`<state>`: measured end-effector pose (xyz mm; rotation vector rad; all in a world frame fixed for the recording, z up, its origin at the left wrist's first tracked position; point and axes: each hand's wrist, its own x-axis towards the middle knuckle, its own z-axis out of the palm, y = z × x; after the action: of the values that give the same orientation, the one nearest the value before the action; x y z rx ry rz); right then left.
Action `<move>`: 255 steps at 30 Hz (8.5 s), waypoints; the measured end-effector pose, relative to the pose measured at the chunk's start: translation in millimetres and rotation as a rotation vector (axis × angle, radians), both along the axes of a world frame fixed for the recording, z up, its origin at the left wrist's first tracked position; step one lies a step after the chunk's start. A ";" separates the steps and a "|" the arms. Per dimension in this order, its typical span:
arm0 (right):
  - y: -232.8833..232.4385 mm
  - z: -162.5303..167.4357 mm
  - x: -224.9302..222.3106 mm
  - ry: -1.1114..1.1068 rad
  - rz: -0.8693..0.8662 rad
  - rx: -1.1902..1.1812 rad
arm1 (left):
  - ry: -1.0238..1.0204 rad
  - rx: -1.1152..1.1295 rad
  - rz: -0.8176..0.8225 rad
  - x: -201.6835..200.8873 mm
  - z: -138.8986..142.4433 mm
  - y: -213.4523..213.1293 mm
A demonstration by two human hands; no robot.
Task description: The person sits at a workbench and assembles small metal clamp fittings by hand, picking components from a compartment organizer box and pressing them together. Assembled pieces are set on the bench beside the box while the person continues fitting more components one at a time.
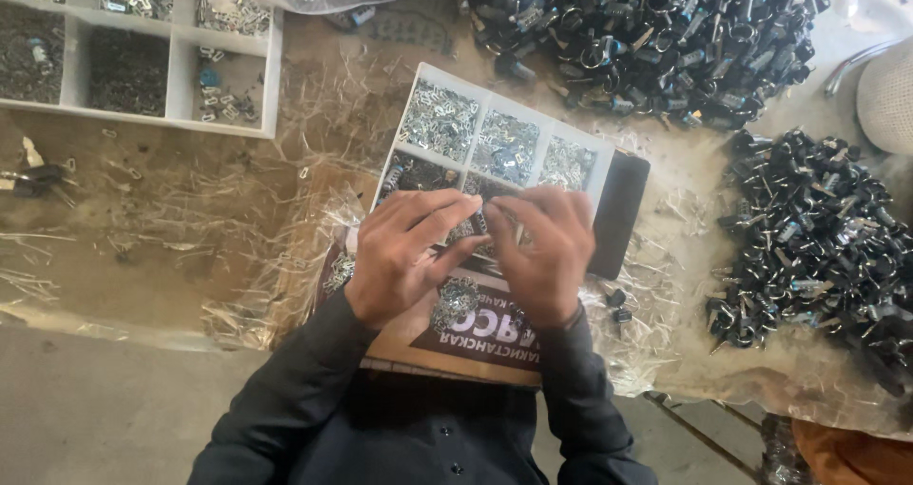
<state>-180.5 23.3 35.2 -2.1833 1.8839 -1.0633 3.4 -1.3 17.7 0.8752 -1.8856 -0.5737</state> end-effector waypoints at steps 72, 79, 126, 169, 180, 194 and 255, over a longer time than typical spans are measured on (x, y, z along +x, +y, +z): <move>9.5 -6.0 -48.2 -0.064 0.011 -0.010 | 0.017 0.290 -0.024 -37.7 4.4 11.1; 13.7 1.8 -34.4 -0.543 0.105 0.213 | -0.058 0.069 0.024 -27.0 6.7 8.3; 167.0 -35.5 25.9 -0.850 0.152 0.491 | 0.146 0.171 -0.028 50.9 1.7 108.9; 198.1 -75.1 13.9 -0.985 0.182 0.170 | 0.154 0.336 -0.297 31.0 -47.5 131.9; 196.8 -57.4 -11.5 -0.466 -0.108 0.091 | 0.191 0.490 -0.396 6.2 -38.8 133.2; 189.4 -44.1 7.3 -0.661 -0.017 0.141 | 0.057 0.230 -0.395 11.2 -32.5 127.9; 191.0 -101.7 -17.9 -0.109 0.166 -0.019 | -0.002 0.287 -0.380 0.0 -46.6 131.9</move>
<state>-198.4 214.3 -66.5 -2.1977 1.6231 -1.1475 3.5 130.6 -28.8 0.6944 -2.0155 -1.0961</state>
